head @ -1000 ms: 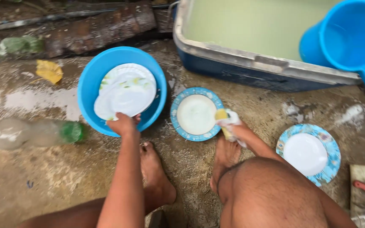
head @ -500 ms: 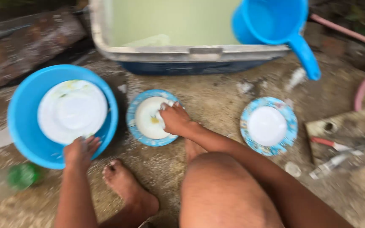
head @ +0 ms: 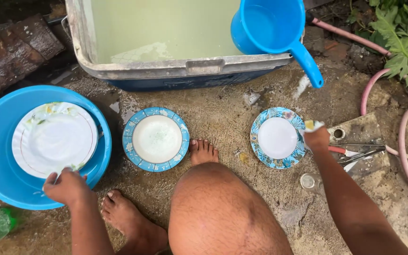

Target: The person is washing plates and spoons using a sponge and soapy water in an outdoor setting.

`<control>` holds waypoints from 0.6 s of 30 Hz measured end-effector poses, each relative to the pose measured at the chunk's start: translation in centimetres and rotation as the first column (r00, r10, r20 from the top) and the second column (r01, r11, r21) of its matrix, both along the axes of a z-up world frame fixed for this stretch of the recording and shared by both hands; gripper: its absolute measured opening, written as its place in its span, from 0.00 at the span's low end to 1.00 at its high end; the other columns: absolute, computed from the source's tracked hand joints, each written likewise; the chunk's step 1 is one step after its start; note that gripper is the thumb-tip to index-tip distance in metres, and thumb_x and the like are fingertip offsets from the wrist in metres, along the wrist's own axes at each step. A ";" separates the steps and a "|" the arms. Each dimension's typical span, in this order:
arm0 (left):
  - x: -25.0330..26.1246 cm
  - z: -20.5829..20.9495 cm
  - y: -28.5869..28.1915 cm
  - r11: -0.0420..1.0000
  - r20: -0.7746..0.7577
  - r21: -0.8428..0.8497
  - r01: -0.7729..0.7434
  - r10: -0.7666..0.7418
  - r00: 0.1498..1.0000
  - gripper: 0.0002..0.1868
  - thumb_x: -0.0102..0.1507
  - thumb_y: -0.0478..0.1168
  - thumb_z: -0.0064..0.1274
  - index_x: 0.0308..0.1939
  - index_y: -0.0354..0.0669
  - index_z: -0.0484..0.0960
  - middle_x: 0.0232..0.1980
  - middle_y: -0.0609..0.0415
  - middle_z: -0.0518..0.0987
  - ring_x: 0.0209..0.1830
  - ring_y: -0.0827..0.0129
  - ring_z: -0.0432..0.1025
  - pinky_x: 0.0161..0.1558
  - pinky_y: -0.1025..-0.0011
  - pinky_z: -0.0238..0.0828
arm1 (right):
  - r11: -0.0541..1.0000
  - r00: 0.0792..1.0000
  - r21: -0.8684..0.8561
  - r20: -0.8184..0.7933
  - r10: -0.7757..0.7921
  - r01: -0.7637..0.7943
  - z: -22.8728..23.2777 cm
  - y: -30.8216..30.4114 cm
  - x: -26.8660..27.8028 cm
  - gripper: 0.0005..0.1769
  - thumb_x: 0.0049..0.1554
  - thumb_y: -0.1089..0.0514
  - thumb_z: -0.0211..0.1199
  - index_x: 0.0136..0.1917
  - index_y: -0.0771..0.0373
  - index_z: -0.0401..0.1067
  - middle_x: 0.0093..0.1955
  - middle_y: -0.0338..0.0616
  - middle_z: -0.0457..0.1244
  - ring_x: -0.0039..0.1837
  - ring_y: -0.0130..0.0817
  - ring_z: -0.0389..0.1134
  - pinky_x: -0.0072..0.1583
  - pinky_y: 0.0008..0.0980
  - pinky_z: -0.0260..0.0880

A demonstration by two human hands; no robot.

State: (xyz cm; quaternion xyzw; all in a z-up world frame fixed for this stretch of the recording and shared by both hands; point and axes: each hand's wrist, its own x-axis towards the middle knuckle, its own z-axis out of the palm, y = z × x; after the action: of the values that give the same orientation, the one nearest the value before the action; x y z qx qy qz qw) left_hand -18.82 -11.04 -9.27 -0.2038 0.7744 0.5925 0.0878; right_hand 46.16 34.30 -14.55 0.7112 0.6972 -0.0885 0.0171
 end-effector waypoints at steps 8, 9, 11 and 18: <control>2.9 5.0 2.7 0.970 -0.140 0.159 0.182 -0.160 0.977 0.11 0.69 0.33 0.48 0.56 0.38 0.74 0.50 0.47 0.81 0.35 0.67 0.80 0.28 0.73 0.73 | 0.795 0.600 -0.526 -0.544 -0.587 0.301 1.2 -1.3 0.3 0.13 0.57 0.60 0.72 0.56 0.57 0.77 0.39 0.45 0.62 0.35 0.41 0.56 0.34 0.48 0.51; 3.1 5.3 3.1 0.961 -0.164 0.180 0.209 -0.180 0.970 0.10 0.70 0.32 0.47 0.55 0.38 0.76 0.48 0.48 0.82 0.34 0.68 0.79 0.28 0.74 0.72 | 0.796 0.476 -0.561 -0.649 -0.593 0.227 1.0 -1.2 0.4 0.15 0.54 0.64 0.69 0.55 0.55 0.76 0.40 0.39 0.65 0.37 0.35 0.62 0.34 0.43 0.60; 3.8 5.8 4.2 0.951 -0.186 0.204 0.234 -0.197 0.963 0.10 0.70 0.32 0.47 0.55 0.39 0.77 0.46 0.48 0.83 0.33 0.68 0.78 0.28 0.75 0.71 | 0.800 0.337 -0.582 -0.731 -0.594 0.148 0.9 -1.1 0.4 0.17 0.52 0.67 0.66 0.55 0.54 0.75 0.41 0.34 0.68 0.39 0.30 0.68 0.35 0.37 0.68; 7.4 8.2 9.4 0.810 -0.377 0.203 0.550 -0.454 0.807 0.08 0.72 0.32 0.48 0.54 0.38 0.78 0.45 0.49 0.82 0.34 0.72 0.76 0.33 0.76 0.74 | 0.917 -0.018 -0.384 -0.923 -0.385 0.109 4.4 -3.6 -6.8 0.15 0.56 0.68 0.65 0.56 0.58 0.70 0.45 0.34 0.67 0.45 0.25 0.70 0.46 0.29 0.72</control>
State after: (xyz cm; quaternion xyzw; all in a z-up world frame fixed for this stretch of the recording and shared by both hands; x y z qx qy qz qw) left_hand -11.42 -1.68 -1.02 0.1228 0.7041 0.6831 0.1502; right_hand 39.36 30.71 -10.15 0.5545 0.3600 -0.6254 -0.4145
